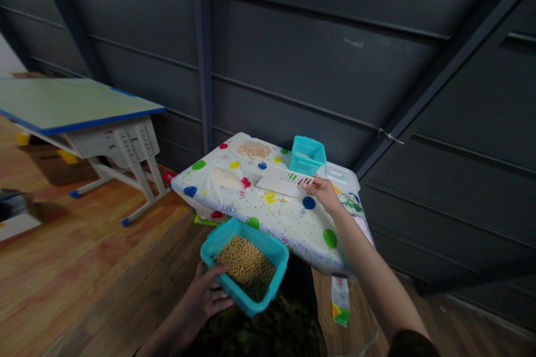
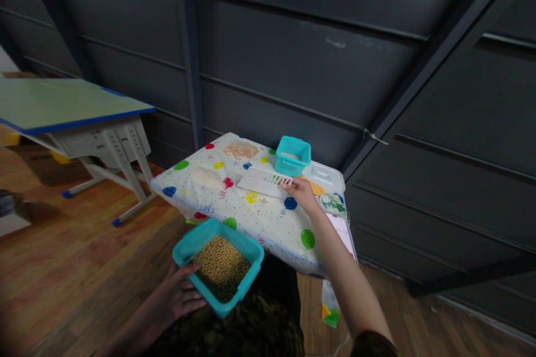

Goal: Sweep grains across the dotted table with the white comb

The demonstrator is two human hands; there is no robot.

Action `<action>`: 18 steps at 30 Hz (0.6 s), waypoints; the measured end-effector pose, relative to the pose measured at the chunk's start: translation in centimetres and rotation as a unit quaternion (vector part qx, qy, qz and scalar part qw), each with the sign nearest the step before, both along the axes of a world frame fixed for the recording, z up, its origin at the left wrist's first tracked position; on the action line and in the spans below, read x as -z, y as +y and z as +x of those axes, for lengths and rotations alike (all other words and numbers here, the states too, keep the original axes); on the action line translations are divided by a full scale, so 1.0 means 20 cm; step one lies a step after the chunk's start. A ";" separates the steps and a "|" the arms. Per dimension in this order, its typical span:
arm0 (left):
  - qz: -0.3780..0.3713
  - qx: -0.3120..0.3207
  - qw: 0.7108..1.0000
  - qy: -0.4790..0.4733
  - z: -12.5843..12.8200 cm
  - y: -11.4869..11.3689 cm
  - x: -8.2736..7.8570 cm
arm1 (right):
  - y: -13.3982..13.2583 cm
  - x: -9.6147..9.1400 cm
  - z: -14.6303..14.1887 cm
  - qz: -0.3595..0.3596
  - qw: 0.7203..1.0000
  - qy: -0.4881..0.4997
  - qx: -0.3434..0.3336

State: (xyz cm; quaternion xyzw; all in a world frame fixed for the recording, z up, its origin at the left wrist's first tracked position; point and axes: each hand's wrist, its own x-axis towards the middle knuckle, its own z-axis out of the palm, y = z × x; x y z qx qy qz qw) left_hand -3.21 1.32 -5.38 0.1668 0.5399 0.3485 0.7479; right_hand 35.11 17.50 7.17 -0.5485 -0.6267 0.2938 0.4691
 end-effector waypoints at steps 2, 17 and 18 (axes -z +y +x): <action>-0.004 -0.007 1.000 0.012 0.01 0.00 0.00 | 0.01 0.00 -0.01 0.008 1.000 -0.005 -0.004; -0.008 0.001 1.000 0.001 0.00 0.01 0.00 | 0.01 -0.03 -0.02 -0.013 0.998 -0.041 -0.039; -0.003 -0.003 1.000 0.004 0.00 0.01 0.00 | 0.01 -0.03 -0.02 -0.014 0.998 -0.042 -0.045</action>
